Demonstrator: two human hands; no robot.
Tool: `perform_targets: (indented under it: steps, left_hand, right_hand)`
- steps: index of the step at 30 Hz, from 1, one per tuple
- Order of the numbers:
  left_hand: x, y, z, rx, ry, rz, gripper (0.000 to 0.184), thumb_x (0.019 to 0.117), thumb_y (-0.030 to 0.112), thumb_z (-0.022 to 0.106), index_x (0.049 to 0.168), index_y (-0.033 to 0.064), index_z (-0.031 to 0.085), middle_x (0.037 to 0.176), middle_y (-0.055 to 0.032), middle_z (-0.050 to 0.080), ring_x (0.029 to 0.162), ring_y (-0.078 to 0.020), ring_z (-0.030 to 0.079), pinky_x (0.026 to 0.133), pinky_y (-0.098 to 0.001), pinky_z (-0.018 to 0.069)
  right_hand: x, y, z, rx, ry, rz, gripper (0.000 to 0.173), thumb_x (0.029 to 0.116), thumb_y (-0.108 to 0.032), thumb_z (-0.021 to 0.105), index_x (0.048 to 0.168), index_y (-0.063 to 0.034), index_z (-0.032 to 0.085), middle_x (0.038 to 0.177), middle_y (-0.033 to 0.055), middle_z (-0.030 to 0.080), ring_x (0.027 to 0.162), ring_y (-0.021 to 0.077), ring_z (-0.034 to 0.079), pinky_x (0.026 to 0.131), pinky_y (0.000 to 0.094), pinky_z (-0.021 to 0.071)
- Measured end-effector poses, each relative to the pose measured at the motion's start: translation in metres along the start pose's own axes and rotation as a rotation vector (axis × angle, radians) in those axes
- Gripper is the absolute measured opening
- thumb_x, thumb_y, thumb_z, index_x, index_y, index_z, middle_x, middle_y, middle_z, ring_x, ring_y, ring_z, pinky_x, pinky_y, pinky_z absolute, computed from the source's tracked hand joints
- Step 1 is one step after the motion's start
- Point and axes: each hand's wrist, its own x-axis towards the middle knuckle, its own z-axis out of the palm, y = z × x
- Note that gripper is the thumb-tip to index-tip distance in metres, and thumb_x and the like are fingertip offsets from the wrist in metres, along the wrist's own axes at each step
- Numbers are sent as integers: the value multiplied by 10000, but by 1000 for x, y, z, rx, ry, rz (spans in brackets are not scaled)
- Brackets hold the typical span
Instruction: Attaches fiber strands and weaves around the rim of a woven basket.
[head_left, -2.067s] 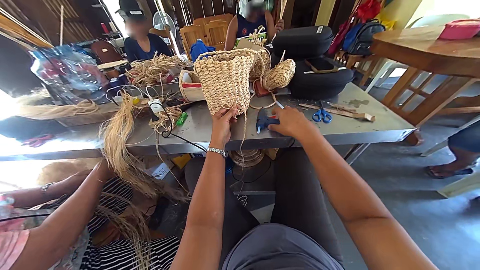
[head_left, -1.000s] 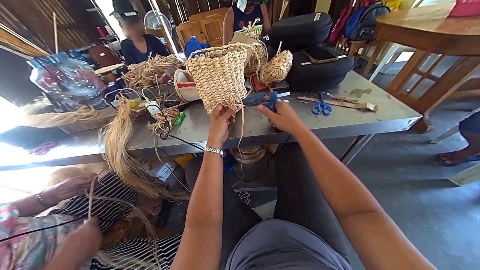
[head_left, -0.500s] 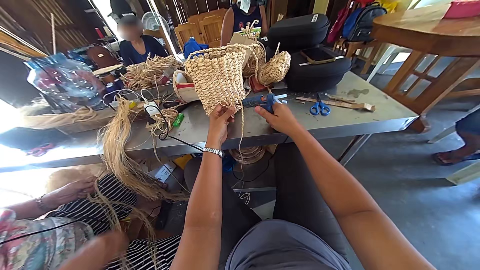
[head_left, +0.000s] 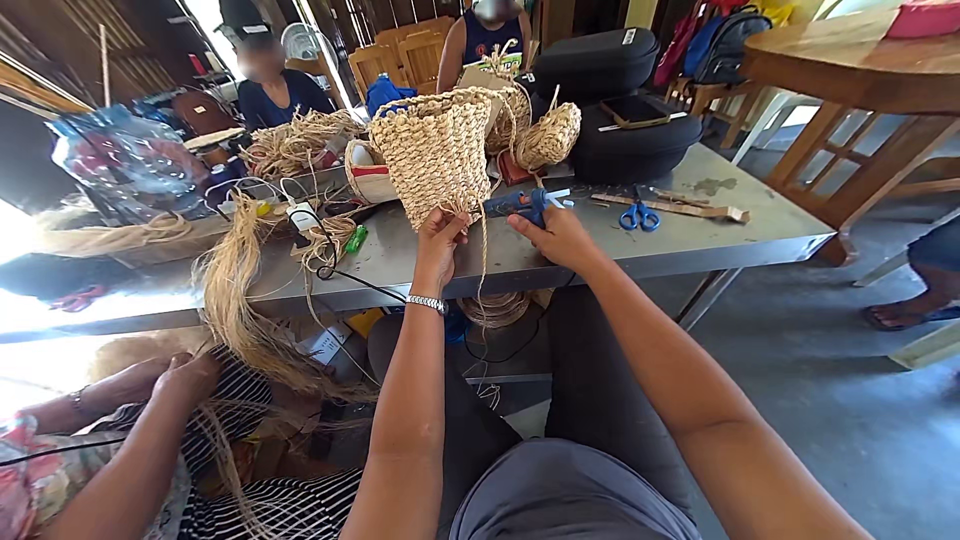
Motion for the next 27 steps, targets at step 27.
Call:
perform_targets:
  steps: [27]
  left_hand:
    - [0, -2, 0, -41, 38, 45, 64, 996, 30, 612, 1050, 58, 593, 884, -20, 653, 712, -87, 616, 667, -237, 546]
  right_hand:
    - [-2, -1, 1, -10, 33, -31, 452, 1041, -448, 575, 1144, -17, 667, 855, 101, 671, 780, 187, 650, 765, 429, 540]
